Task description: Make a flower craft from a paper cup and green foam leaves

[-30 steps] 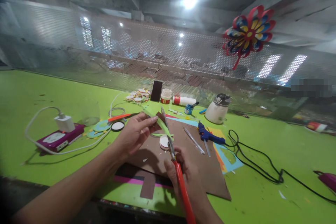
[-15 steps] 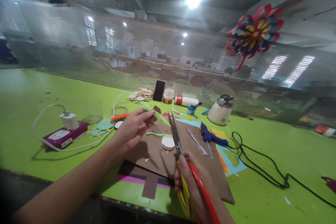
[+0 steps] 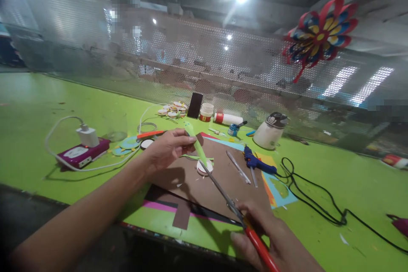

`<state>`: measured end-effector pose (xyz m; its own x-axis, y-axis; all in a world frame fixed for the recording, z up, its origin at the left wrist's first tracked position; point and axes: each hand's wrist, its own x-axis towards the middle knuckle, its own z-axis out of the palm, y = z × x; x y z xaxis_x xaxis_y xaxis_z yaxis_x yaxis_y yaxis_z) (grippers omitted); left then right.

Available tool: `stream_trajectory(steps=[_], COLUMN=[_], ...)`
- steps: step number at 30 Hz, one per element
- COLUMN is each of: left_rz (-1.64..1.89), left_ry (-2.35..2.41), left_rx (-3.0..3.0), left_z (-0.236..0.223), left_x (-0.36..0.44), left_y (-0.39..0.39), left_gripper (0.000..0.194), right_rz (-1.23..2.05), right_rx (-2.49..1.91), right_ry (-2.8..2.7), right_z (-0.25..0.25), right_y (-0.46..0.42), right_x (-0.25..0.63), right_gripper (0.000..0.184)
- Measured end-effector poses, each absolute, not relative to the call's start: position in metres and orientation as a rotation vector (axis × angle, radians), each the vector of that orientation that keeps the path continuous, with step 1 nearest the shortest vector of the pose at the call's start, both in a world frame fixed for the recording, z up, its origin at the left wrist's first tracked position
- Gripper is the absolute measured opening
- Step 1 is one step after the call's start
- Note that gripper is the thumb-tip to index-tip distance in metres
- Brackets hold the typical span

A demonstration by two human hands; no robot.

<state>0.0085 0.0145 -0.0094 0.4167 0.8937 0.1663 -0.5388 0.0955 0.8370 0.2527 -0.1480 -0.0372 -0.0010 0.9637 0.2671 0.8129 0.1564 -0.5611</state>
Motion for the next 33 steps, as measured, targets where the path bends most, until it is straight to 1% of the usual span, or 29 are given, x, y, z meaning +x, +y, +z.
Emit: stream_trajectory(steps=[3,6,11,18,22,25,29,33], left_rz=[1.052,0.970,0.884,0.882,0.909,0.915,0.926,0.942], left_ry=[0.520,0.559,0.584,0.610,0.647,0.642,0.636,0.645], left_rx=[1.035,1.066,1.107,1.117,1.104,1.109,1.112,1.084], left_z=[-0.013,-0.015,-0.021,-0.025,-0.023,-0.023,-0.022,-0.020], left_x=[0.012,0.013,0.014,0.014,0.014,0.014,0.014,0.012], left_y=[0.014,0.015,0.019,0.020,0.019,0.019,0.021,0.021], left_gripper=[0.015,0.018,0.022,0.010,0.008,0.008,0.009,0.013], right_rz=[0.418,0.487,0.583,0.570,0.567,0.575,0.611,0.603], right_rx=[-1.677,-1.642,-1.584,-1.605,-1.600,-1.578,-1.656,-1.710], right_ry=[-1.969,-2.051,-2.018,-1.795,-1.771,-1.813,-1.941,-2.025], right_z=[-0.027,-0.025,-0.028,-0.039,-0.044,-0.039,-0.027,-0.021], right_y=[-0.140,-0.132,-0.127,-0.134,-0.136,-0.137,-0.139,-0.142], right_x=[0.246,0.244,0.248,0.234,0.228,0.228,0.230,0.227], right_gripper=[0.033,0.034,0.028,0.038,0.037,0.035,0.032,0.033])
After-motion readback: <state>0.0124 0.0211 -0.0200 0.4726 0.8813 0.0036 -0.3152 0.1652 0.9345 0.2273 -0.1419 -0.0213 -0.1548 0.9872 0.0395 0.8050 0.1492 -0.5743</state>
